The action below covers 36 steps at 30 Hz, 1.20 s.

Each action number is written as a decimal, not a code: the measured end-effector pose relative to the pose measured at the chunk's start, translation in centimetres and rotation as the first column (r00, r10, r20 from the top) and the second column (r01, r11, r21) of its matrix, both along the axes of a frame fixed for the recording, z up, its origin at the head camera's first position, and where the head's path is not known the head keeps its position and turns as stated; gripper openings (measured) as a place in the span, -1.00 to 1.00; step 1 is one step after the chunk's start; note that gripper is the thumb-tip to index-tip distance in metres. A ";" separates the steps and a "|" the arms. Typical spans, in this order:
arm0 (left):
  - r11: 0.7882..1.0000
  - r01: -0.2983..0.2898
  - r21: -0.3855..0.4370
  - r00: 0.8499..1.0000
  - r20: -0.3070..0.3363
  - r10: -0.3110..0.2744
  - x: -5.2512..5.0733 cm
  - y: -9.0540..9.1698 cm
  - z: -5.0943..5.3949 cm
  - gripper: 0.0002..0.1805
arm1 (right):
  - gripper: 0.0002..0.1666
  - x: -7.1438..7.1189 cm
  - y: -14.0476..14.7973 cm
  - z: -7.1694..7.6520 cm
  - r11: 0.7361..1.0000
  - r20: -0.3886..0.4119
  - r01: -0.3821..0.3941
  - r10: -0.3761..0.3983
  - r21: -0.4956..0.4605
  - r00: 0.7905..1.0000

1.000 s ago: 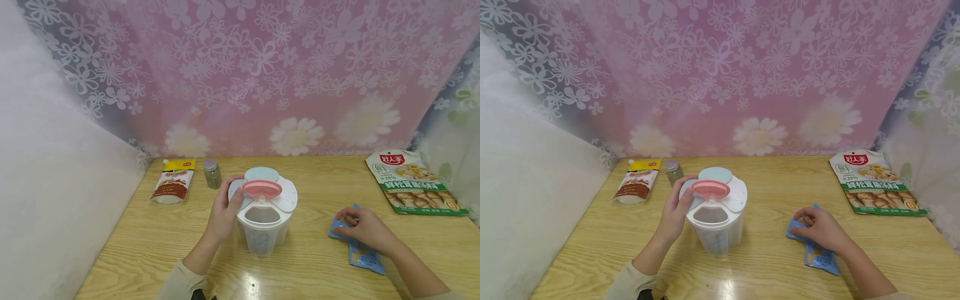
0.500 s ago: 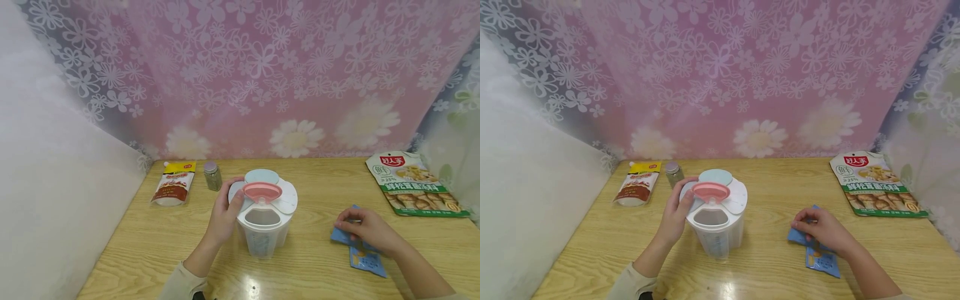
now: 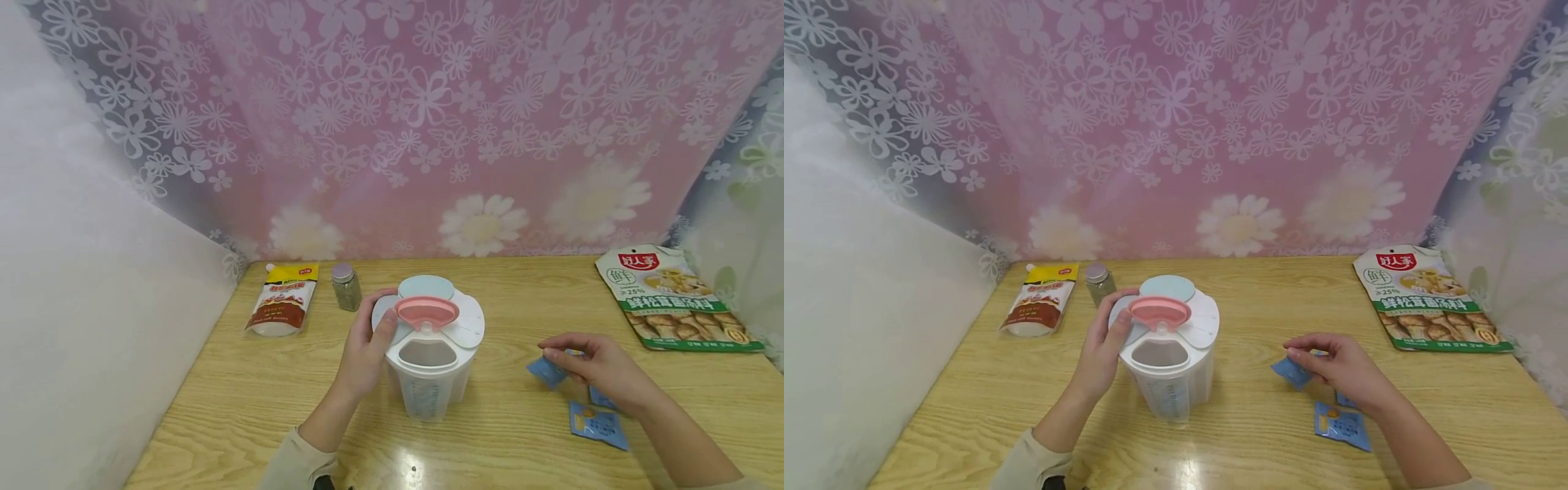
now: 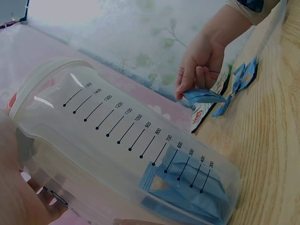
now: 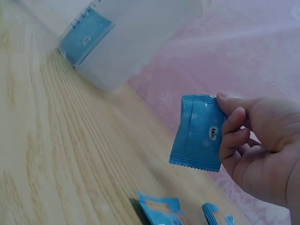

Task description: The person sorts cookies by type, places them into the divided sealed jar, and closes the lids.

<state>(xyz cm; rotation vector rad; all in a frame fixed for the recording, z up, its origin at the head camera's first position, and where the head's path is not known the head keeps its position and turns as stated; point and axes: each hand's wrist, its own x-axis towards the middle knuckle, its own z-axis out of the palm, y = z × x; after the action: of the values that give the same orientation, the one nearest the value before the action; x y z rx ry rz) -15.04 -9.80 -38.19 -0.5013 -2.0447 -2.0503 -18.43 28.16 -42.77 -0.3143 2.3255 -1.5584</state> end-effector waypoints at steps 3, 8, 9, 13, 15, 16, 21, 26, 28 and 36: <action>1.000 0.006 0.004 1.000 -0.004 -0.006 -0.1 0.0 0.0 -0.60 | -0.48 0.1 -0.3 0.3 0.999 -0.005 0.019 -0.020 -0.037 1.000; 1.000 0.013 0.010 1.000 -0.005 -0.013 -0.1 0.1 0.2 -0.60 | -0.63 0.5 -0.9 1.0 0.996 -0.038 0.039 -0.042 -0.084 0.998; 1.000 0.013 0.011 1.000 -0.006 -0.013 -0.1 0.1 0.2 -0.60 | -0.65 0.6 -1.0 1.2 0.996 -0.039 0.044 -0.047 -0.082 0.998; 1.000 0.015 0.011 1.000 -0.019 -0.015 -0.2 0.0 0.2 -0.60 | -0.66 0.9 -1.6 2.1 0.996 -0.040 0.063 -0.065 -0.063 0.997; 1.000 0.016 0.011 1.000 -0.025 -0.016 -0.2 0.0 0.2 -0.60 | -0.64 1.1 -1.8 2.5 0.997 -0.051 0.060 -0.063 -0.055 0.997; 1.000 0.015 0.011 1.000 -0.026 -0.015 -0.2 0.0 0.2 -0.60 | -0.63 1.2 -1.9 2.7 0.997 -0.058 0.060 -0.063 -0.053 0.996; 1.000 0.011 0.006 1.000 -0.019 -0.011 -0.2 0.0 0.3 -0.60 | -0.64 1.7 -2.5 3.6 0.997 -0.101 0.056 -0.062 -0.062 0.993; 1.000 0.011 0.012 1.000 -0.024 -0.011 -0.2 -0.1 0.3 -0.60 | -0.69 2.1 -3.1 4.6 0.995 -0.155 0.044 -0.058 -0.088 0.986; 1.000 0.012 0.015 1.000 -0.029 -0.011 -0.3 -0.1 0.1 -0.60 | -0.72 2.3 -3.4 5.0 0.994 -0.179 0.034 -0.052 -0.104 0.983; 1.000 0.016 0.018 1.000 -0.012 -0.016 -0.1 -0.1 -0.1 -0.60 | -0.81 3.0 -3.8 6.5 0.965 -0.223 -0.011 -0.049 -0.263 0.974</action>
<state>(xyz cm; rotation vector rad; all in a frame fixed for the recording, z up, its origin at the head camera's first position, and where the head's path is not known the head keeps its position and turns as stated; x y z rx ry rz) -15.18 -9.86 -38.24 -0.5279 -2.0196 -2.0681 -15.39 24.33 -36.30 -0.5628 2.2878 -1.9359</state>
